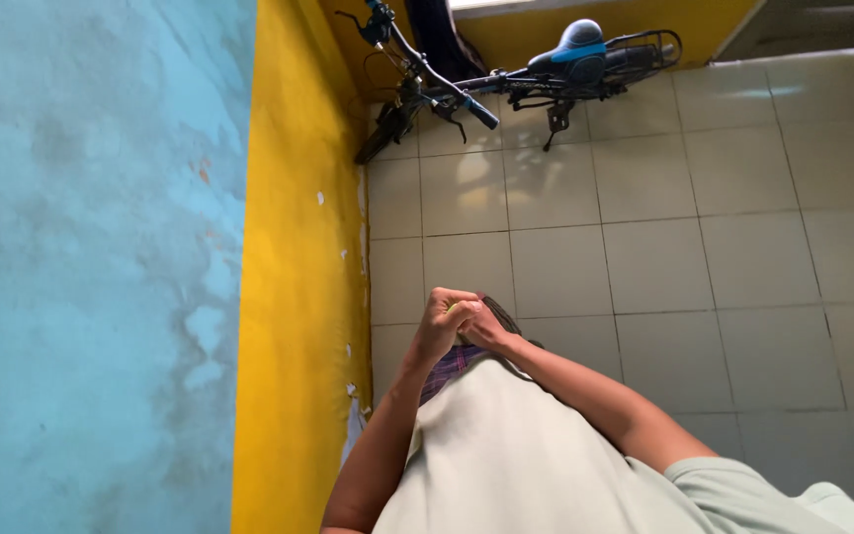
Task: The recorder is mopping the floor in a room, moving across different floor surfaces.
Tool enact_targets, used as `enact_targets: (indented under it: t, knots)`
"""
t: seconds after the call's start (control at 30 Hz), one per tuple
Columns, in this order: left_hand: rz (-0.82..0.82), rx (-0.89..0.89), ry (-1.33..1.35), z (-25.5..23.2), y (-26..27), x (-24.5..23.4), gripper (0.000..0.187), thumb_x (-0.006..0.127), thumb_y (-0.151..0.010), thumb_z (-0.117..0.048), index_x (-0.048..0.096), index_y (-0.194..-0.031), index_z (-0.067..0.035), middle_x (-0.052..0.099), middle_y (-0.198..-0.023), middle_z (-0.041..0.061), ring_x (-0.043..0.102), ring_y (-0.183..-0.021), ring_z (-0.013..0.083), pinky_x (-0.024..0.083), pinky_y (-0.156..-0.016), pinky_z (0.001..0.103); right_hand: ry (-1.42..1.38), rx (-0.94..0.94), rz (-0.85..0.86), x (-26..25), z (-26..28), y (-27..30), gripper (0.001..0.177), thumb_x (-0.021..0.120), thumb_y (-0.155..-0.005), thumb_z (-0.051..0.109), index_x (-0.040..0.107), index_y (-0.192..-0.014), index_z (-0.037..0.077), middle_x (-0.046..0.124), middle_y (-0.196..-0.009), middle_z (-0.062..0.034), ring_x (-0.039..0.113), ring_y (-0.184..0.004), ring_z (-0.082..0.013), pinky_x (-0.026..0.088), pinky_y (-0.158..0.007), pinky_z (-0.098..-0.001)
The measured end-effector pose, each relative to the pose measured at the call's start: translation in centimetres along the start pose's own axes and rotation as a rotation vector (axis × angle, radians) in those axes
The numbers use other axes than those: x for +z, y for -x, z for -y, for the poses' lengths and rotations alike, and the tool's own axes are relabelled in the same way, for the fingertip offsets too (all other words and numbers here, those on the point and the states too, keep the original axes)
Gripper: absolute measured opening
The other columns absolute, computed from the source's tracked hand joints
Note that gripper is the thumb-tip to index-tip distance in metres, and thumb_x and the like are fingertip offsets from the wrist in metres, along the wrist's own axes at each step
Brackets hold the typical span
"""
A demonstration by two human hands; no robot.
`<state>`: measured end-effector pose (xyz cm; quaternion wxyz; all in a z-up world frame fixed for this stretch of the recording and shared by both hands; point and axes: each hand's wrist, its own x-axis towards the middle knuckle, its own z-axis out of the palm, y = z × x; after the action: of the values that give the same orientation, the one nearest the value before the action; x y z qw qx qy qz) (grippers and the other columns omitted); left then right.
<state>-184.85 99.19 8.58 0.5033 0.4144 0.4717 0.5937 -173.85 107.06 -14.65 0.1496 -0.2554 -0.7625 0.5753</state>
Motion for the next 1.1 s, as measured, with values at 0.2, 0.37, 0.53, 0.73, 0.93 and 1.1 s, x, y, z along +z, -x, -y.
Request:
enact_targets:
  t: [0.2,0.37,0.53,0.73,0.93,1.1]
  knots:
    - [0.169,0.133,-0.029,-8.1,-2.3,1.1,0.036,0.056,-0.099,-0.018,0.049,-0.068,-0.003,0.041,-0.062,-0.004,0.034,-0.058,0.0048,0.026,-0.05,0.027,-0.061,-0.047,-0.183,-4.2,10.9,-0.2,0.016,0.06,-0.09,0.012,0.055,-0.08,0.001,0.057,-0.072,-0.0085,0.054,-0.074,-0.0131,0.049,-0.061,-0.0341]
    - [0.206,0.199,0.045,-13.8,-4.5,3.0,0.043,0.051,-0.106,-0.022,0.044,-0.069,-0.001,0.043,-0.065,0.002,0.037,-0.062,0.0101,0.032,-0.058,0.03,0.301,-0.176,-0.382,-9.1,13.8,-0.7,0.014,0.071,-0.08,0.015,0.062,-0.078,0.004,0.066,-0.076,-0.0133,0.064,-0.068,-0.0272,0.05,-0.059,-0.0385]
    - [0.194,0.335,0.074,-16.3,-7.4,5.8,0.048,0.046,-0.109,-0.028,0.042,-0.069,-0.002,0.047,-0.066,0.005,0.043,-0.066,0.0169,0.038,-0.067,0.033,0.54,-0.401,-0.482,-15.8,17.0,-1.3,0.021,0.075,-0.077,0.02,0.061,-0.075,0.005,0.064,-0.069,-0.0146,0.064,-0.062,-0.0349,0.05,-0.059,-0.0446]
    - [0.034,0.311,0.29,-15.3,-12.7,9.6,0.046,0.053,-0.102,-0.034,0.05,-0.071,0.001,0.048,-0.07,0.009,0.047,-0.074,0.024,0.039,-0.077,0.035,0.549,-0.263,-0.423,-26.9,17.1,-3.4,0.033,0.068,-0.092,0.02,0.058,-0.064,0.006,0.059,-0.061,-0.0173,0.058,-0.062,-0.0411,0.048,-0.062,-0.0489]
    - [0.472,0.238,0.345,-9.7,-23.6,12.0,0.038,0.056,-0.092,-0.028,0.051,-0.068,0.001,0.05,-0.066,0.009,0.055,-0.074,0.0267,0.039,-0.107,0.038,0.753,0.089,0.014,-37.4,11.8,-4.8,0.021,0.066,-0.083,0.021,0.061,-0.065,0.011,0.065,-0.066,-0.0151,0.069,-0.067,-0.0333,0.054,-0.069,-0.0447]
    - [0.257,0.054,0.165,3.1,-31.1,15.6,0.025,0.051,-0.086,-0.017,0.047,-0.066,-0.003,0.048,-0.067,0.004,0.042,-0.069,0.0135,0.036,-0.07,0.03,0.813,0.143,-0.438,-41.5,7.8,-4.8,0.034,0.071,-0.089,0.043,0.067,-0.082,0.01,0.068,-0.095,-0.011,0.066,-0.1,-0.0316,0.05,-0.084,-0.0479]
